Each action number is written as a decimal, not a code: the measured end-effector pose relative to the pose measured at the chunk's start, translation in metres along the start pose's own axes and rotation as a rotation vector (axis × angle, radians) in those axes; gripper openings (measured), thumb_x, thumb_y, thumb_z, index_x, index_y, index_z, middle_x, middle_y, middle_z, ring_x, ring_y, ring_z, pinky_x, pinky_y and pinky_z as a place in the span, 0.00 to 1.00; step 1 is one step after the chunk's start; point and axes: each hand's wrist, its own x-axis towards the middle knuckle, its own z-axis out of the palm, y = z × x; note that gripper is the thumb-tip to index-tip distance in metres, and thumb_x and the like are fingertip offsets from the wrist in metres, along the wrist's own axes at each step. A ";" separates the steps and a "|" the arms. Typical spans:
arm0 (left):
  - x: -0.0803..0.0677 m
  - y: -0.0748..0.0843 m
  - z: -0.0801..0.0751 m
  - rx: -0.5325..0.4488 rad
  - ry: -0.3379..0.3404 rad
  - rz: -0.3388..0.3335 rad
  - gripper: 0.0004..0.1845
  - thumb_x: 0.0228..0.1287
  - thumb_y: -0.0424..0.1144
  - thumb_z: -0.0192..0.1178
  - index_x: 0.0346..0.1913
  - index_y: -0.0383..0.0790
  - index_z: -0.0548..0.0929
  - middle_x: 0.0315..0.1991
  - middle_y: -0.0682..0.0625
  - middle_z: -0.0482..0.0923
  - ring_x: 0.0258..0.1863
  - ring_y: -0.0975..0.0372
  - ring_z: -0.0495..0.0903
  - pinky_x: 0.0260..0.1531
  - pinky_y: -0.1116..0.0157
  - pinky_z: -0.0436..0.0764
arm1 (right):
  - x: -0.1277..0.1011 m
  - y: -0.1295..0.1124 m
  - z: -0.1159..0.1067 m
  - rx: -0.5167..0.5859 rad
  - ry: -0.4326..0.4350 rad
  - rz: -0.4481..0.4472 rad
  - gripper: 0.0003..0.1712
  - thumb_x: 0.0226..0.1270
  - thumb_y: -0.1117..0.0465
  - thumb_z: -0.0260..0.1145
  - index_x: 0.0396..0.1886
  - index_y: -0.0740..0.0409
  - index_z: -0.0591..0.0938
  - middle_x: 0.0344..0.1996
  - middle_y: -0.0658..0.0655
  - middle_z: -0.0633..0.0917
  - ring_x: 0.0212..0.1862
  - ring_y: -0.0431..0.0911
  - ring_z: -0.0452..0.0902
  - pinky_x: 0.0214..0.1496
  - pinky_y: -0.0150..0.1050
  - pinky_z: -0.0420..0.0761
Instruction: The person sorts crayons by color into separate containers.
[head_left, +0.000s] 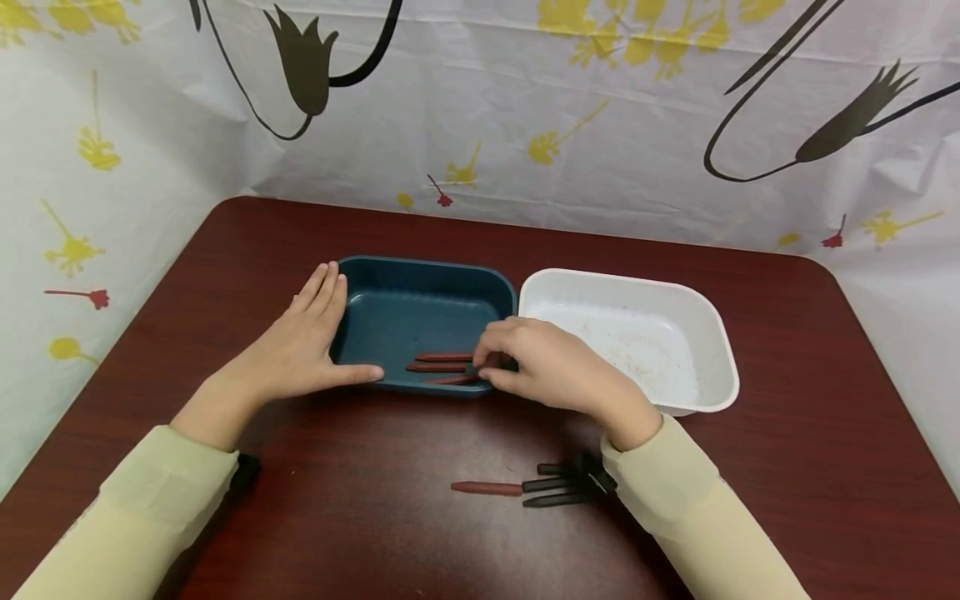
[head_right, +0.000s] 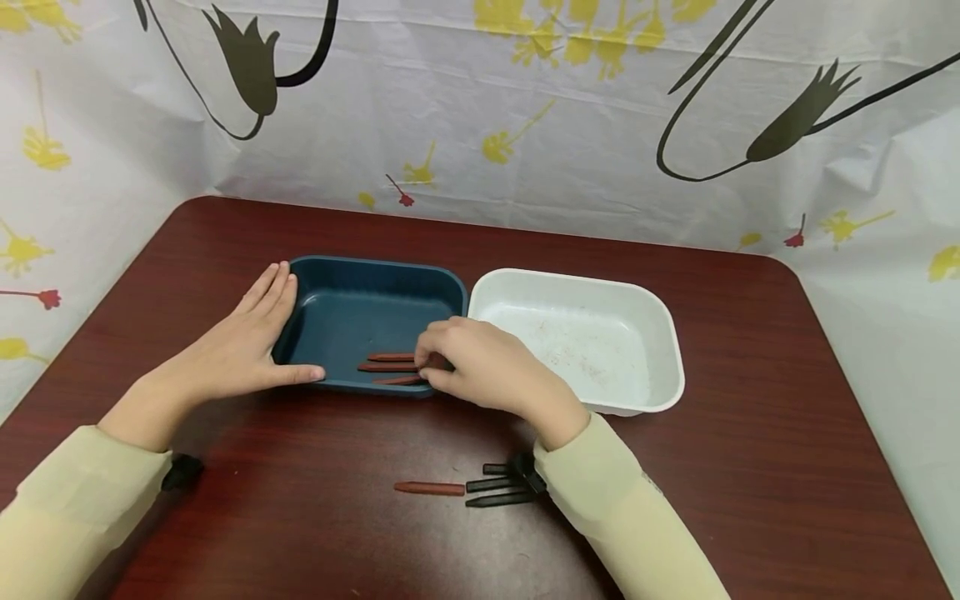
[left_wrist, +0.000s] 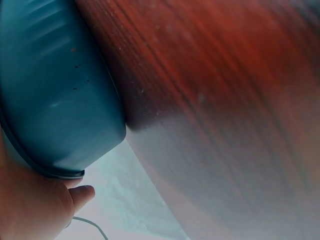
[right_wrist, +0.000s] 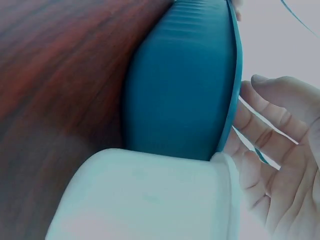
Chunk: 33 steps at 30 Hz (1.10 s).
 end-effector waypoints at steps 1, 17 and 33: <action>0.000 0.000 0.000 0.002 -0.001 -0.001 0.70 0.52 0.77 0.58 0.78 0.28 0.38 0.81 0.39 0.26 0.80 0.47 0.27 0.72 0.37 0.52 | -0.004 0.000 0.001 -0.004 0.016 -0.013 0.05 0.68 0.60 0.67 0.41 0.52 0.87 0.39 0.45 0.84 0.43 0.41 0.78 0.46 0.37 0.79; 0.000 0.002 -0.001 -0.004 -0.016 -0.008 0.69 0.53 0.76 0.58 0.78 0.29 0.38 0.81 0.39 0.26 0.80 0.47 0.27 0.72 0.36 0.51 | -0.041 -0.015 0.018 0.021 0.022 -0.147 0.02 0.67 0.60 0.68 0.38 0.51 0.85 0.35 0.43 0.82 0.41 0.36 0.76 0.45 0.32 0.79; 0.001 0.002 0.000 0.008 -0.012 -0.012 0.70 0.52 0.77 0.58 0.78 0.29 0.37 0.80 0.39 0.26 0.80 0.47 0.27 0.72 0.36 0.51 | -0.035 -0.020 0.049 -0.034 -0.233 -0.115 0.04 0.63 0.55 0.71 0.32 0.47 0.85 0.32 0.41 0.81 0.37 0.34 0.73 0.39 0.28 0.75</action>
